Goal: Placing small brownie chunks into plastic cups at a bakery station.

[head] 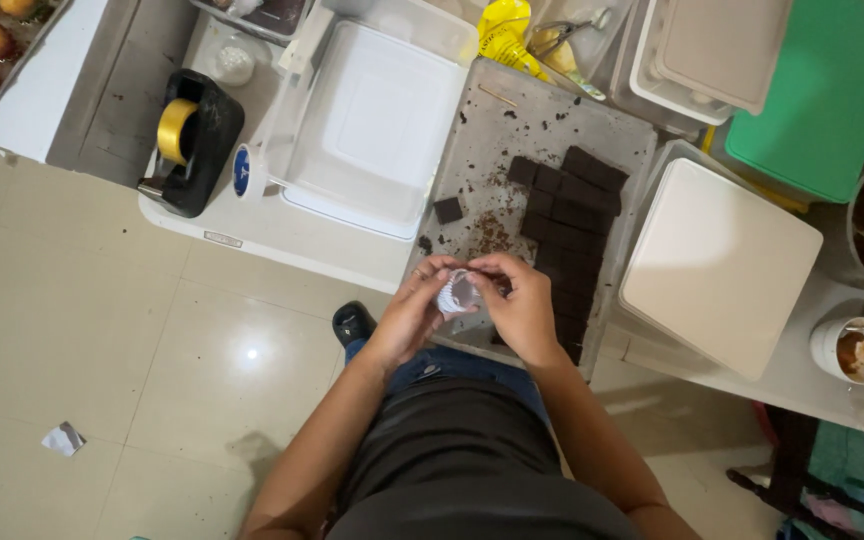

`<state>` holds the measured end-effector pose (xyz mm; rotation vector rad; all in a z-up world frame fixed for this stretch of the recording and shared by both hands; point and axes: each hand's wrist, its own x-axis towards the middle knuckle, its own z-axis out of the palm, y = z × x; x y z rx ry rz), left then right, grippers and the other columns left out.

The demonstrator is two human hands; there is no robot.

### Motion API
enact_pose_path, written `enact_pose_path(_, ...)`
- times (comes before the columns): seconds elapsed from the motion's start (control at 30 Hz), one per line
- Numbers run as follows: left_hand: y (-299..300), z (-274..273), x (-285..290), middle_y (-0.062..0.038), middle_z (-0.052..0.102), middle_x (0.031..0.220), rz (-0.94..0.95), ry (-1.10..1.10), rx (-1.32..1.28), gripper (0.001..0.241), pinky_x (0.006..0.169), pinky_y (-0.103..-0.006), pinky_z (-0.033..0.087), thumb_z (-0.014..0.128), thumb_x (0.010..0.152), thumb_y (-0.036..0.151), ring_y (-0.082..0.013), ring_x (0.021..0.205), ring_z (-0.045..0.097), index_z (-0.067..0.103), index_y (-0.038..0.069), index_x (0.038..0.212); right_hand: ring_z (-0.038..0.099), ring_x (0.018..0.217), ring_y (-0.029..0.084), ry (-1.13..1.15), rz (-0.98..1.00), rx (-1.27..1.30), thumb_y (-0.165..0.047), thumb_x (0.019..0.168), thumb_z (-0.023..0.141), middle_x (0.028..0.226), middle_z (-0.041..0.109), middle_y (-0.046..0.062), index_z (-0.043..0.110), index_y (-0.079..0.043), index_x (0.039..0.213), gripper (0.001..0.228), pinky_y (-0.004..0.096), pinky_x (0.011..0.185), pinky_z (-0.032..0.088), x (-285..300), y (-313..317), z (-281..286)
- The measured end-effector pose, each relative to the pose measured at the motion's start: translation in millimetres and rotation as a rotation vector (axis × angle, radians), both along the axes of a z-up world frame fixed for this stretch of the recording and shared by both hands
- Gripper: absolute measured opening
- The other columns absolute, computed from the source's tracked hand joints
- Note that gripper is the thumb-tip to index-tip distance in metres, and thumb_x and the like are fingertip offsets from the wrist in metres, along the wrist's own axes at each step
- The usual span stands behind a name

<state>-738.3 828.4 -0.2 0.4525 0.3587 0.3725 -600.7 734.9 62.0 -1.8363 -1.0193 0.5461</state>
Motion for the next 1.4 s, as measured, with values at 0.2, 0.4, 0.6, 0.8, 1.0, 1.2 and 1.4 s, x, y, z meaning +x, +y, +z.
enact_pose_path(0.2, -2, -7, 0, -0.010, 0.062, 0.119, 0.032, 0.103, 0.031, 0.023, 0.093, -0.0417, 0.060, 0.054, 0.105, 0.017, -0.0195, 0.109, 0.064, 0.055, 0.008, 0.126, 0.069, 0.072, 0.011, -0.077, -0.011, -0.027, -0.006, 0.090, 0.077, 0.092, 0.077, 0.008, 0.077, -0.003, 0.102, 0.013, 0.025, 0.064, 0.053, 4, -3, 3)
enact_pose_path(0.4, -8, -22, -2, -0.010, 0.062, 0.119, 0.089, 0.102, 0.017, 0.021, 0.092, -0.0418, 0.061, 0.054, 0.105, 0.016, -0.0200, 0.109, 0.064, 0.054, 0.007, 0.124, 0.067, 0.070, 0.012, -0.167, -0.020, -0.026, -0.005, 0.088, 0.076, 0.090, 0.075, 0.009, 0.077, -0.003, 0.101, 0.013, 0.026, 0.060, 0.053, 4, -5, 7)
enact_pose_path(0.6, 0, -22, -11, -0.017, 0.064, 0.120, 0.162, 0.140, -0.050, 0.028, 0.094, -0.0421, 0.062, 0.053, 0.104, 0.021, -0.0325, 0.106, 0.070, 0.049, 0.004, 0.127, 0.068, 0.067, 0.014, -0.182, -0.083, -0.181, -0.010, 0.090, 0.075, 0.087, 0.076, 0.007, 0.077, -0.008, 0.103, 0.013, 0.028, 0.058, 0.053, 32, 0, -4)
enact_pose_path(0.8, -3, -29, -24, -0.015, 0.063, 0.121, 0.216, 0.102, -0.112, 0.033, 0.092, -0.0426, 0.061, 0.051, 0.105, 0.027, -0.0346, 0.106, 0.071, 0.047, 0.006, 0.129, 0.066, 0.098, 0.040, -0.793, 0.031, -0.128, -0.018, 0.073, 0.082, 0.113, 0.071, 0.020, 0.070, -0.006, 0.119, 0.049, 0.042, 0.079, 0.055, 55, 13, -35)
enact_pose_path(1.0, -11, -25, -25, -0.014, 0.064, 0.118, 0.194, 0.150, -0.078, 0.031, 0.095, -0.0403, 0.060, 0.052, 0.105, 0.027, -0.0284, 0.106, 0.069, 0.049, 0.008, 0.129, 0.070, 0.109, 0.030, -0.342, 0.194, -0.050, -0.019, 0.091, 0.081, 0.117, 0.071, 0.016, 0.067, -0.007, 0.120, 0.035, 0.039, 0.095, 0.054, 10, 0, -28)
enact_pose_path(1.2, -27, -41, -23, -0.006, 0.063, 0.122, 0.127, 0.121, -0.030, 0.025, 0.098, -0.0360, 0.056, 0.054, 0.107, 0.023, -0.0163, 0.113, 0.063, 0.052, 0.009, 0.128, 0.076, 0.078, 0.019, 0.112, 0.130, -0.237, -0.010, 0.082, 0.074, 0.088, 0.078, 0.012, 0.067, -0.002, 0.109, 0.029, 0.030, 0.070, 0.058, -12, -1, -46)
enact_pose_path(1.4, -24, -39, -19, -0.009, 0.064, 0.121, 0.022, 0.118, -0.019, 0.025, 0.097, -0.0399, 0.059, 0.054, 0.106, 0.023, -0.0184, 0.109, 0.066, 0.054, 0.009, 0.127, 0.074, 0.068, 0.020, 0.007, 0.071, -0.320, -0.007, 0.083, 0.074, 0.081, 0.076, 0.012, 0.070, -0.003, 0.106, 0.024, 0.030, 0.064, 0.056, -11, -1, -25)
